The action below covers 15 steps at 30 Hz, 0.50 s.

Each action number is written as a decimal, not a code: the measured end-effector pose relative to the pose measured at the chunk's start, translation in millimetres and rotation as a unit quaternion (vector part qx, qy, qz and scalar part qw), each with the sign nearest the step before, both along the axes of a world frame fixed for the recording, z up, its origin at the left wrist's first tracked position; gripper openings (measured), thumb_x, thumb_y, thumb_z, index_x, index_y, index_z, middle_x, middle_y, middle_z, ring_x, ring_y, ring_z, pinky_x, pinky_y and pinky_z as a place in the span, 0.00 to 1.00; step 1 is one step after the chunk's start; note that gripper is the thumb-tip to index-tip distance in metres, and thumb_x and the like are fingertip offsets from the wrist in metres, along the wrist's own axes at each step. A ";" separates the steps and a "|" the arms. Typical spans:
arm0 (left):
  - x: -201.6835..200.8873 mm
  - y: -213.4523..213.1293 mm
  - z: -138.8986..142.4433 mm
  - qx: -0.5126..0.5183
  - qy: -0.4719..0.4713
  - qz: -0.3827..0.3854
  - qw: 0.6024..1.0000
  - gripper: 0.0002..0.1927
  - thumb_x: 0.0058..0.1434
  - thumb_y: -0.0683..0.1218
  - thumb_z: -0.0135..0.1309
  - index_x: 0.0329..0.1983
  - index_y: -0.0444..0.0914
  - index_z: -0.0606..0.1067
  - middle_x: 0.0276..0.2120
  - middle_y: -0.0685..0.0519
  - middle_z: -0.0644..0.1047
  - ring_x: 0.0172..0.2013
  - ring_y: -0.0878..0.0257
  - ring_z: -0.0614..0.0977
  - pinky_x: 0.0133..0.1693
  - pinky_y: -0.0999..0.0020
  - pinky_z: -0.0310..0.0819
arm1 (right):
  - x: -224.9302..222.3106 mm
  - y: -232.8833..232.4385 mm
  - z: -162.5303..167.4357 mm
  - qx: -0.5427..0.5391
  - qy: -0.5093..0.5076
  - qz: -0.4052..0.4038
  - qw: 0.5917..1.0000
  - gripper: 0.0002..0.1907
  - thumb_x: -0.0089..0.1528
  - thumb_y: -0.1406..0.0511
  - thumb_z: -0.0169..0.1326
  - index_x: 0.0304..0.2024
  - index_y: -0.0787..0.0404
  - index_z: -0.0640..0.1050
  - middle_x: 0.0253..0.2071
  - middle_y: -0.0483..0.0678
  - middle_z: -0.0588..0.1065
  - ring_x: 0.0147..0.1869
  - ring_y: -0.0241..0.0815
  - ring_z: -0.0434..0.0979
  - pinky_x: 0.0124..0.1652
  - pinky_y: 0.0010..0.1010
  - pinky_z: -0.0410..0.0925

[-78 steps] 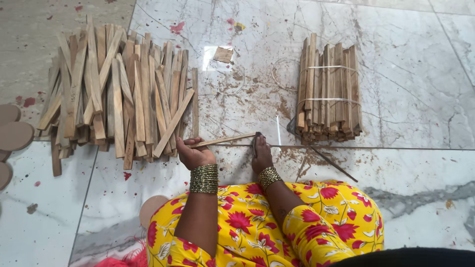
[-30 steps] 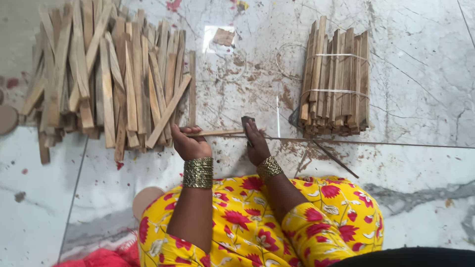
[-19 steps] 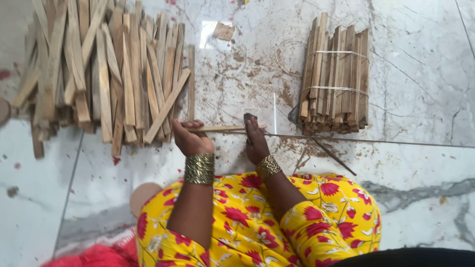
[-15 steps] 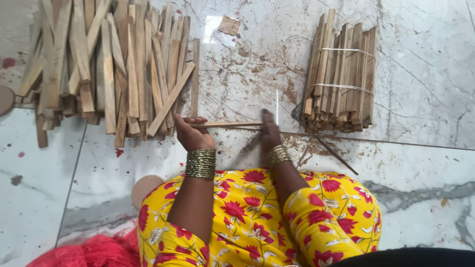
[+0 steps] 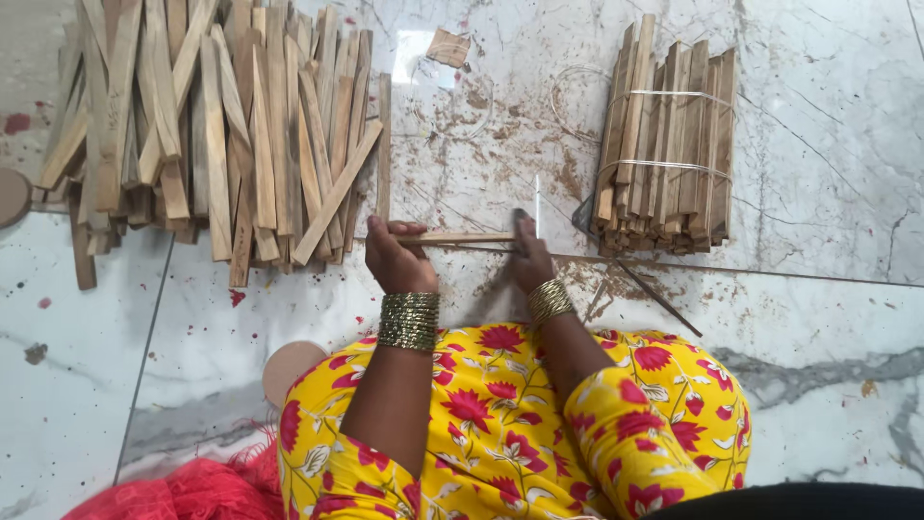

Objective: The person sits on the floor and sands thin wooden sticks one at a time, rubbing a sanding block along each stick, then places the finished stick into a bundle beside them and picks the next stick from a pile.

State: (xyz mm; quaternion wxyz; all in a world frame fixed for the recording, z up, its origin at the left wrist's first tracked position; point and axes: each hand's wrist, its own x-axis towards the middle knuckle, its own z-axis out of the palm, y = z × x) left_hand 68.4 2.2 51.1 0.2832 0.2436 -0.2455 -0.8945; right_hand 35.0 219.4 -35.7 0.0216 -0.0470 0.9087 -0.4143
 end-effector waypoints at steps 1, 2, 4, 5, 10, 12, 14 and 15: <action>-1.9 -2.7 -1.9 -0.005 0.003 0.001 1.000 0.19 0.71 0.56 0.47 0.30 0.39 0.68 0.23 0.51 0.72 0.26 0.57 0.79 0.37 0.59 0.77 | -0.2 -0.6 -0.6 0.003 0.072 0.037 0.997 0.37 0.59 0.76 0.43 0.73 0.61 0.62 0.76 0.60 0.58 0.79 0.56 0.57 0.73 0.39 0.51; -7.2 -5.7 -4.2 -0.008 0.005 0.007 1.000 0.20 0.71 0.56 0.47 0.29 0.39 0.68 0.22 0.50 0.73 0.26 0.57 0.79 0.38 0.58 0.78 | -0.3 -1.1 -1.3 0.006 0.143 0.080 0.986 0.38 0.58 0.78 0.42 0.73 0.63 0.62 0.76 0.62 0.57 0.81 0.58 0.53 0.74 0.40 0.47; -5.0 -8.4 -9.8 0.001 -0.004 0.018 1.000 0.20 0.71 0.56 0.47 0.29 0.38 0.68 0.22 0.49 0.73 0.26 0.56 0.79 0.38 0.57 0.78 | 0.0 -1.3 -2.4 0.003 0.103 0.083 0.991 0.37 0.58 0.77 0.45 0.72 0.61 0.63 0.76 0.62 0.58 0.80 0.57 0.54 0.74 0.40 0.48; -2.4 -11.0 -12.2 0.010 -0.013 0.020 1.000 0.20 0.71 0.56 0.47 0.29 0.38 0.68 0.22 0.49 0.73 0.26 0.56 0.79 0.38 0.57 0.78 | 0.2 -1.0 -2.2 -0.001 0.084 0.081 0.993 0.37 0.58 0.77 0.46 0.71 0.61 0.64 0.75 0.61 0.59 0.80 0.56 0.54 0.74 0.40 0.48; -5.4 -4.7 -9.7 -0.019 0.031 -0.013 0.999 0.18 0.72 0.53 0.50 0.30 0.37 0.69 0.24 0.49 0.74 0.28 0.55 0.79 0.41 0.54 0.77 | 1.8 3.3 0.2 0.039 0.083 0.057 0.994 0.32 0.65 0.76 0.45 0.73 0.60 0.64 0.75 0.62 0.58 0.82 0.55 0.52 0.76 0.39 0.48; -6.6 -2.3 -19.4 -0.029 0.038 -0.005 0.999 0.18 0.71 0.53 0.50 0.30 0.37 0.69 0.24 0.48 0.74 0.29 0.55 0.79 0.43 0.54 0.79 | 3.4 2.9 1.1 -0.007 0.097 0.070 0.993 0.34 0.63 0.77 0.44 0.73 0.59 0.64 0.76 0.62 0.58 0.82 0.54 0.53 0.76 0.39 0.48; -8.9 -9.0 -29.6 -0.013 0.052 -0.002 0.999 0.19 0.72 0.54 0.49 0.30 0.36 0.70 0.25 0.48 0.75 0.31 0.54 0.81 0.43 0.55 0.78 | 5.7 1.4 2.2 -0.012 0.117 0.101 0.988 0.36 0.60 0.78 0.44 0.72 0.61 0.63 0.76 0.63 0.58 0.81 0.54 0.53 0.74 0.40 0.48; -7.9 -10.6 -29.6 -0.007 0.063 -0.001 0.998 0.20 0.72 0.55 0.49 0.29 0.36 0.71 0.25 0.48 0.75 0.31 0.53 0.81 0.44 0.55 0.78 | 7.4 0.3 4.2 -0.021 0.077 0.072 0.994 0.35 0.61 0.78 0.43 0.72 0.61 0.64 0.76 0.64 0.57 0.81 0.54 0.51 0.75 0.40 0.47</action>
